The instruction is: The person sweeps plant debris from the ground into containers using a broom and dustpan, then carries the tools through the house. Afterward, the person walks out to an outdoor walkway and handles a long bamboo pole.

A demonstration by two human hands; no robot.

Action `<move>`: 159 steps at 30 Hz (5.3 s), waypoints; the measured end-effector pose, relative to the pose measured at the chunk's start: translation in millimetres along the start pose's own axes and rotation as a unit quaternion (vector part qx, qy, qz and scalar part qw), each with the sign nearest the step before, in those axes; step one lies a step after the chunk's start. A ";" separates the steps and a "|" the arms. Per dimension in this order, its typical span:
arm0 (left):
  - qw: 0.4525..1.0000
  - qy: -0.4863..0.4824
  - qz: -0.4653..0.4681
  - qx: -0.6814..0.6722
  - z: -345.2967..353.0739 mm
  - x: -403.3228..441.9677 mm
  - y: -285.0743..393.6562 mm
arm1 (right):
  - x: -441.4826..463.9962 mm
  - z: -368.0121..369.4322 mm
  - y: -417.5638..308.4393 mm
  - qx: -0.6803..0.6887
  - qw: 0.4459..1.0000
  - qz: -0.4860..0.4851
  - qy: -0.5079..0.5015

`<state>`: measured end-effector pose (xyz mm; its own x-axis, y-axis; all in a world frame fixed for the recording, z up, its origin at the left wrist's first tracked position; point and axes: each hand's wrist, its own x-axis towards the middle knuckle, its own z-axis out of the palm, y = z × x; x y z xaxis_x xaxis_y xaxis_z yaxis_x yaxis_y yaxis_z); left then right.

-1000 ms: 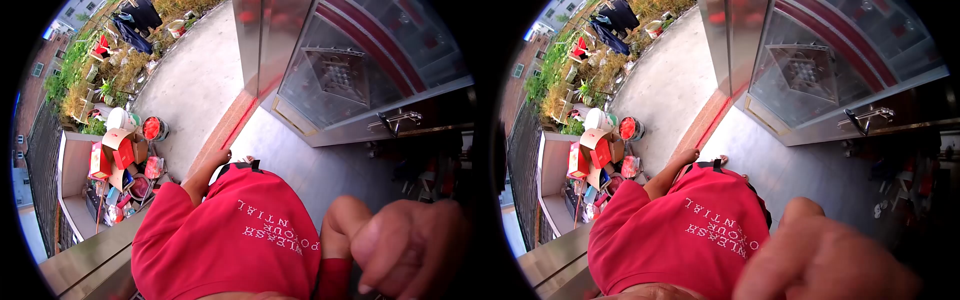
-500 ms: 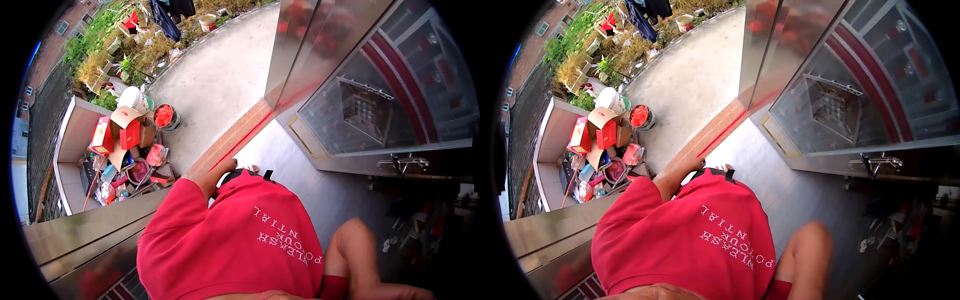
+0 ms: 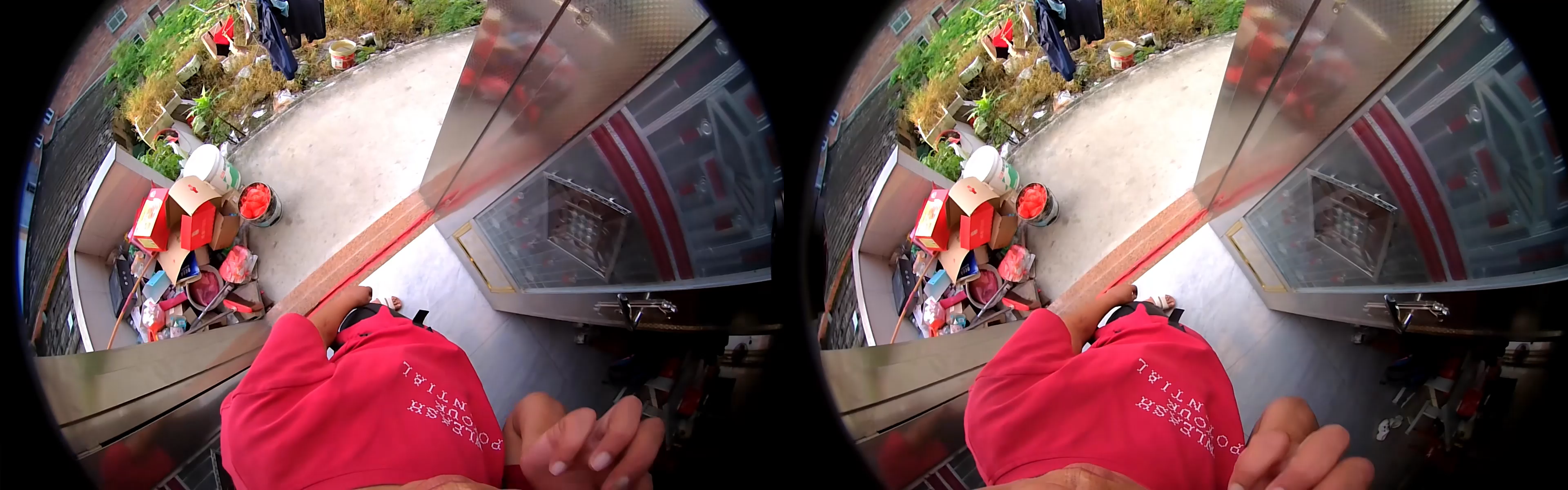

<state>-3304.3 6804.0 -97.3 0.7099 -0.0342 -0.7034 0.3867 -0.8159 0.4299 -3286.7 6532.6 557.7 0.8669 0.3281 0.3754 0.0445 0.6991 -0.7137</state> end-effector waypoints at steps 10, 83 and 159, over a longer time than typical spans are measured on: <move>0.999 -0.048 0.004 -0.002 -20.4 -0.2 4.9 | 9.5 37.3 -7.4 -0.043 0.990 -0.019 0.132; 0.969 0.082 -0.187 -0.139 -32.4 -146.9 -128.2 | 50.8 80.5 225.6 0.161 0.726 0.105 -0.661; 0.976 0.007 -0.157 -0.150 -108.1 -82.0 -258.5 | -62.1 -263.1 474.0 -0.640 0.542 0.512 -0.186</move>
<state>-3398.8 7080.1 -89.6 0.5362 0.2007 -0.8199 0.7404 -0.5782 0.3427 -3188.8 6676.4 40.5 0.6130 0.3995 -0.6816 0.1496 -0.9058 -0.3964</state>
